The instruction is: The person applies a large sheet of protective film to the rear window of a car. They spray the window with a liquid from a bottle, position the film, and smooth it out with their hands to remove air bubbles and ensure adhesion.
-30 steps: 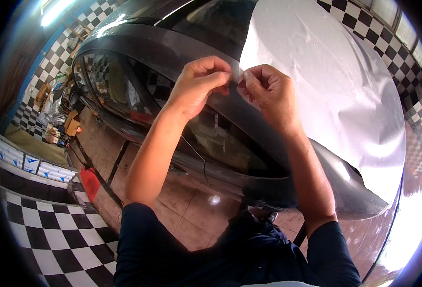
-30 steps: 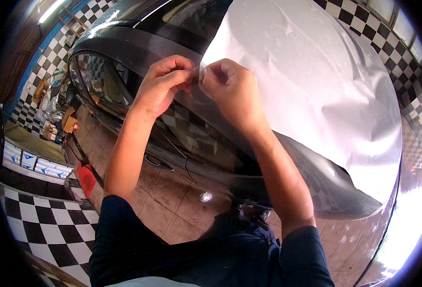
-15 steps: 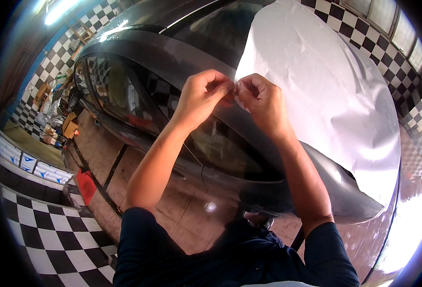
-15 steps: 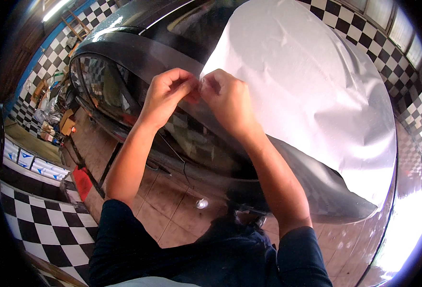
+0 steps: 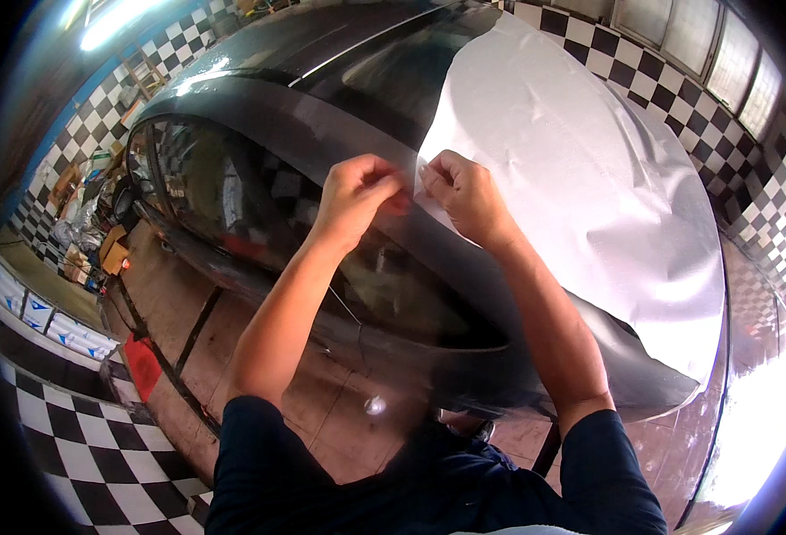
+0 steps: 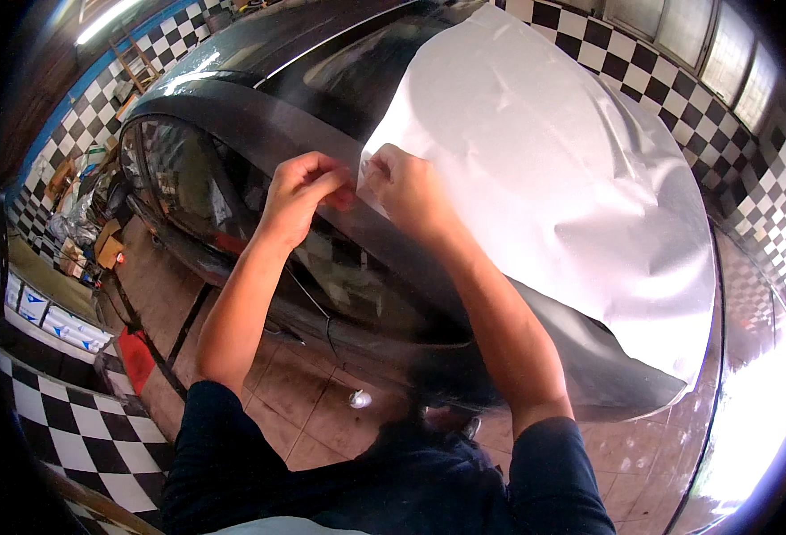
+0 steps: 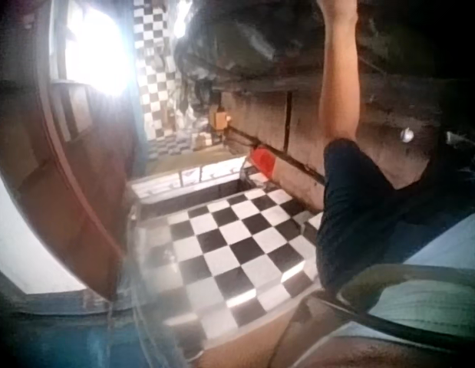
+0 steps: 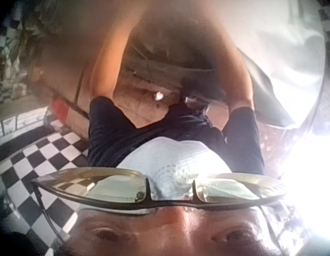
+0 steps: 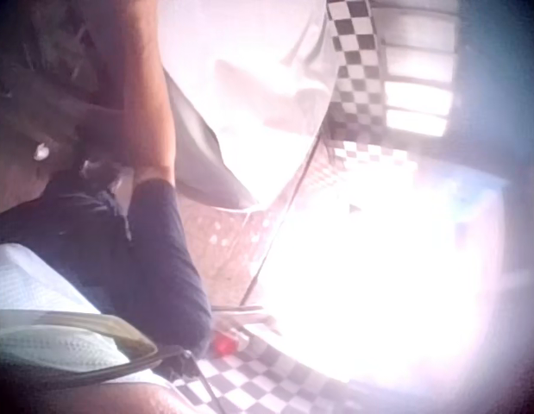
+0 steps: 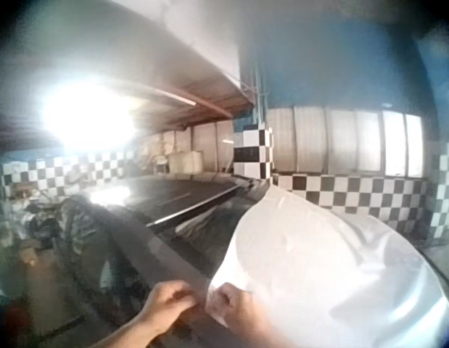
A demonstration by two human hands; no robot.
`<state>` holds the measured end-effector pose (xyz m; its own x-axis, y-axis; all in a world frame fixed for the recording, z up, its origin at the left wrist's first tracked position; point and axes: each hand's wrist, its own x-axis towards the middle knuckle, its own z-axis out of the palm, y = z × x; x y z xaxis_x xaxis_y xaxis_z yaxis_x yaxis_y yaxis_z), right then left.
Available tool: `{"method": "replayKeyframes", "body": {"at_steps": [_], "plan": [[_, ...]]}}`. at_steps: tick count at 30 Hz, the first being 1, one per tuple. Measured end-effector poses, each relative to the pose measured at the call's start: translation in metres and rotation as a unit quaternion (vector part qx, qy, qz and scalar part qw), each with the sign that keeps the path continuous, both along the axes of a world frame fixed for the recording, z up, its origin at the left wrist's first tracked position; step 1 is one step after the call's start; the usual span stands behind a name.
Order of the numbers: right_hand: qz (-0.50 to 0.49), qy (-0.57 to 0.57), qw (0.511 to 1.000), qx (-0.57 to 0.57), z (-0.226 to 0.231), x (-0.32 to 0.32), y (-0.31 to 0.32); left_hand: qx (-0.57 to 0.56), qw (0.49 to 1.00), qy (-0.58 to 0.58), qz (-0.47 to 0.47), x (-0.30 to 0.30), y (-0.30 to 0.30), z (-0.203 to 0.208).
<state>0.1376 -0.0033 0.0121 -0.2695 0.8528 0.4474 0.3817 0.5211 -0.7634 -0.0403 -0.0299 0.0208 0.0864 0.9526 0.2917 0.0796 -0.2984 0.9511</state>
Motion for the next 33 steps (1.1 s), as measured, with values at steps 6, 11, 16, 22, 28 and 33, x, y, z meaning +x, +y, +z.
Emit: {"method": "replayKeyframes", "body": {"at_steps": [6,11,16,22,28,33], "plan": [[-0.05,-0.029,0.998,0.025,-0.001,0.04,0.0,0.0,0.998,0.002,0.067,-0.001,0.002,-0.015],[-0.099,-0.043,0.994,0.014,-0.009,0.087,0.006,0.02,0.996,-0.012,0.082,0.001,0.003,-0.021],[-0.133,-0.056,0.989,0.028,-0.021,0.131,0.017,0.018,0.995,-0.015,0.1,0.003,0.005,-0.023],[-0.134,-0.082,0.988,0.008,-0.02,0.148,0.021,0.032,0.99,0.006,0.134,0.003,0.01,-0.028],[-0.112,-0.081,0.989,0.041,-0.021,0.15,0.027,0.037,0.983,0.021,0.179,0.008,0.005,-0.029],[-0.095,-0.094,0.99,0.037,-0.021,0.15,0.035,0.043,0.982,0.03,0.182,0.004,0.002,-0.03]]}}
